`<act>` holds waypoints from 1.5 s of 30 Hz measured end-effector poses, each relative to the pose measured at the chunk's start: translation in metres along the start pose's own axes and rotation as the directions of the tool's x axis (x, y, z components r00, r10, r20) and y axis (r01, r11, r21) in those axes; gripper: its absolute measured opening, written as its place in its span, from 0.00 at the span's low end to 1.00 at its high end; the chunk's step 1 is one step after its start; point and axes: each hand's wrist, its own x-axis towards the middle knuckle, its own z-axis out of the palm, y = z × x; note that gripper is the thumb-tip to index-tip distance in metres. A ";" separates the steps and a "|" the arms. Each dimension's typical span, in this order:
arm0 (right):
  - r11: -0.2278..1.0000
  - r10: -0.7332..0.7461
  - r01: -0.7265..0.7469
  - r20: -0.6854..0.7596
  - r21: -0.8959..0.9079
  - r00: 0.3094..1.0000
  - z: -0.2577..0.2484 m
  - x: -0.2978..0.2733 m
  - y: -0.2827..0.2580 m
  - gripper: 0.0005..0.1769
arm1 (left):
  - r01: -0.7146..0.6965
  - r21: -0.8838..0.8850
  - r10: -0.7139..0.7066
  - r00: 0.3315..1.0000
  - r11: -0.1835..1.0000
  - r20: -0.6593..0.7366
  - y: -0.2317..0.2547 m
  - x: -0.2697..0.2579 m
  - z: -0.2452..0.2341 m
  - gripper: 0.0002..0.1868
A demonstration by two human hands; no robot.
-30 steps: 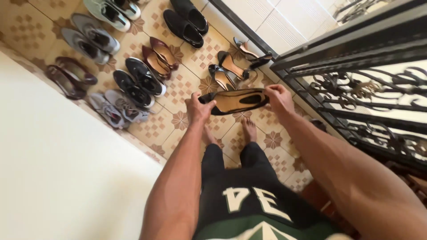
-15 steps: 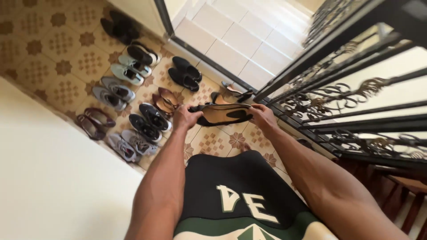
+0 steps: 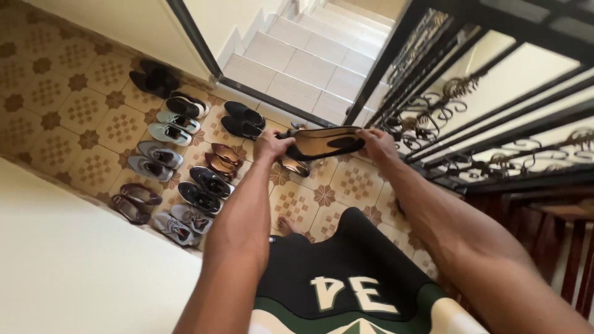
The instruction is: Organizing and tidying various shoes on a shoe rack and the floor near an entryway.
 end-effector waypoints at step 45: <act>0.918 0.258 0.140 -0.825 0.372 0.502 -0.221 -0.183 0.090 0.27 | -0.811 0.175 0.426 0.461 0.558 0.778 0.265 -0.074 0.207 0.28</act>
